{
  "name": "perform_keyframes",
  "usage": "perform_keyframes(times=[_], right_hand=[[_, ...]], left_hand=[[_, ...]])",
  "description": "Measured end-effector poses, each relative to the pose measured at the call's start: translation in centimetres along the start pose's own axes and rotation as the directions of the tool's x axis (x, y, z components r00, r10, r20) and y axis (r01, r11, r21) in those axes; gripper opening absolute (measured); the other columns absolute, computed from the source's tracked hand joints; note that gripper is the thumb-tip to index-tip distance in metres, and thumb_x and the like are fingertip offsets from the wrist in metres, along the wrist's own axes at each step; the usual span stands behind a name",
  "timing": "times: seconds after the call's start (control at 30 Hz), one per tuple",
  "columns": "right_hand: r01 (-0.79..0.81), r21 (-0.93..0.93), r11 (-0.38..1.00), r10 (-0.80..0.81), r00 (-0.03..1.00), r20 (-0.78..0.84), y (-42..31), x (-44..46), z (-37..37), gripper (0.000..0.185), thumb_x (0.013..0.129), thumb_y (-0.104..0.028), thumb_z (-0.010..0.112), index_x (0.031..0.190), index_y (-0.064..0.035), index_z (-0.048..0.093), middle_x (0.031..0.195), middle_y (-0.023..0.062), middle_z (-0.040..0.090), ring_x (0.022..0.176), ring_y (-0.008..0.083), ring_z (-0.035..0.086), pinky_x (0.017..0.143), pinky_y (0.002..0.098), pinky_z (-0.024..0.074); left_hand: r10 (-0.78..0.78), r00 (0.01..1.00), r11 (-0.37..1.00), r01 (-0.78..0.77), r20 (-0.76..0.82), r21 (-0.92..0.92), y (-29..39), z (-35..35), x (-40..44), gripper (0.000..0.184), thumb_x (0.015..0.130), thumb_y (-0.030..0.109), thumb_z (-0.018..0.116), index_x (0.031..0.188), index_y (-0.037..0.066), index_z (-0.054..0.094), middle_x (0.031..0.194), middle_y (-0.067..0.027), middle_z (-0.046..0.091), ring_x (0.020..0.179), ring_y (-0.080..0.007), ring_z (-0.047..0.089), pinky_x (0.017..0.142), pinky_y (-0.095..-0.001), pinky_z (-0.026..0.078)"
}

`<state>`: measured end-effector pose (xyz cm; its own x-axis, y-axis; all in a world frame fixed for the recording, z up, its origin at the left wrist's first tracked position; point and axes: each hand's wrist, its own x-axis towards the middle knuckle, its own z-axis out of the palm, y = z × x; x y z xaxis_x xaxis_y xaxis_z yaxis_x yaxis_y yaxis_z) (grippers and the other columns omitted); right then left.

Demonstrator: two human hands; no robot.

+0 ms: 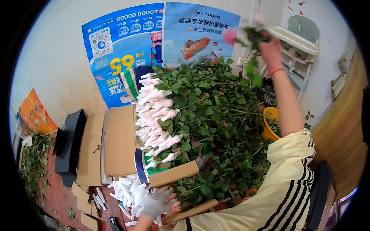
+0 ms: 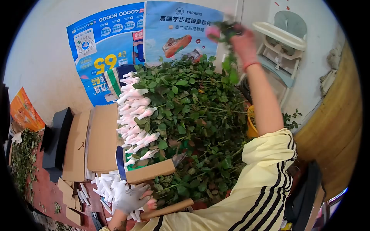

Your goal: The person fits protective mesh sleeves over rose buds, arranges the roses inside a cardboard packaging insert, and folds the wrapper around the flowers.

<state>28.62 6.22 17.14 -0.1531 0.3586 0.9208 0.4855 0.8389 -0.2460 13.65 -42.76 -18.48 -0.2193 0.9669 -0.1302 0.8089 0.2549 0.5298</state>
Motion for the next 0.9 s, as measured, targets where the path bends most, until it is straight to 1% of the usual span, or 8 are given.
perform_keyframes(times=[0.2,0.33,0.43,0.53,0.63,0.73,0.77,0.9], right_hand=[[-0.099,0.599,0.794,0.414,0.811,-0.414,7.0,4.8,-10.7,0.034,0.077,0.002,0.056,0.11,0.0051,0.061,0.094,0.008,0.066,0.078,0.0165,0.063,0.073,0.0291,0.0508],[0.068,0.648,0.758,0.217,0.912,-0.349,-0.9,-0.8,-10.7,0.026,0.083,0.004,0.058,0.108,0.0038,0.061,0.094,0.0072,0.066,0.076,0.0136,0.062,0.07,0.0253,0.0497],[0.124,0.621,0.774,-0.174,0.985,0.021,-10.3,-10.9,-7.3,0.034,0.076,0.003,0.054,0.108,0.0003,0.062,0.105,0.0127,0.066,0.09,0.0224,0.064,0.084,0.0335,0.0511],[0.666,0.373,0.646,-0.761,0.6,0.246,-17.9,-16.5,-7.0,0.042,0.063,-0.01,0.07,0.105,-0.0119,0.066,0.096,0.0111,0.063,0.079,0.0261,0.064,0.065,0.037,0.0542],[0.606,0.618,0.501,-0.821,0.558,0.118,-19.4,-21.7,-4.2,0.04,0.06,-0.017,0.076,0.098,-0.0107,0.064,0.106,0.0153,0.059,0.083,0.0318,0.062,0.067,0.0406,0.0536],[0.508,0.686,0.521,-0.782,0.606,0.145,-20.2,-23.6,-2.8,0.043,0.061,-0.016,0.075,0.102,-0.0096,0.063,0.109,0.016,0.058,0.086,0.0346,0.062,0.07,0.0422,0.0537],[0.498,0.643,0.581,-0.746,0.642,0.177,-20.5,-23.3,-3.8,0.044,0.063,-0.014,0.074,0.104,-0.0091,0.062,0.111,0.0162,0.057,0.086,0.0357,0.061,0.071,0.0426,0.0537],[0.471,0.543,0.696,-0.633,0.759,0.153,-20.6,-22.5,-6.9,0.053,0.065,-0.009,0.071,0.115,-0.0008,0.057,0.117,0.0185,0.057,0.095,0.0366,0.063,0.079,0.0394,0.0534]], left_hand=[[-0.091,0.975,0.941,0.017,-0.203,-0.338,0.8,-2.2,-2.4,0.049,0.081,0.026,0.063,0.123,0.002,0.058,0.122,-0.0195,0.059,0.11,-0.0349,0.058,0.094,-0.0392,0.046],[0.003,0.852,0.891,-0.241,-0.524,-0.386,-0.8,-1.7,-1.9,0.059,0.076,0.025,0.066,0.128,-0.001,0.053,0.088,-0.0079,0.061,0.073,-0.0179,0.059,0.064,-0.0297,0.049],[0.073,0.667,0.838,-0.444,-0.742,-0.317,4.1,-7.0,-0.4,0.085,0.08,0.05,0.068,0.142,0.003,0.035,0.147,-0.0205,0.034,0.092,-0.0189,0.057,0.079,-0.0332,0.048],[0.2,0.462,0.68,-0.701,-0.864,-0.217,8.8,-10.7,0.9,0.104,0.074,0.053,0.074,0.15,0.008,0.019,0.151,-0.0234,0.025,0.089,-0.0188,0.058,0.078,-0.0335,0.049],[0.647,0.187,0.721,-0.467,-0.739,0.513,10.3,-13.6,1.3,0.073,0.076,0.036,0.077,0.133,0.002,0.046,0.121,-0.0244,0.057,0.091,-0.0308,0.063,0.074,-0.038,0.051],[0.286,0.252,0.752,-0.657,-0.925,0.054,12.8,-13.7,1.1,0.038,0.073,0.017,0.076,0.107,0.006,0.065,0.107,-0.0207,0.063,0.09,-0.0362,0.065,0.074,-0.0415,0.053],[0.583,0.142,0.742,-0.495,-0.8,0.452,12.9,-15.9,0.7,0.04,0.07,0.005,0.076,0.106,-0.001,0.061,0.094,-0.0214,0.066,0.074,-0.033,0.067,0.065,-0.0379,0.054],[0.464,0.196,0.786,-0.54,-0.864,0.3,14.1,-16.2,0.2,0.039,0.065,0.006,0.079,0.101,0.004,0.066,0.104,-0.0209,0.065,0.087,-0.0336,0.067,0.069,-0.0355,0.056]])
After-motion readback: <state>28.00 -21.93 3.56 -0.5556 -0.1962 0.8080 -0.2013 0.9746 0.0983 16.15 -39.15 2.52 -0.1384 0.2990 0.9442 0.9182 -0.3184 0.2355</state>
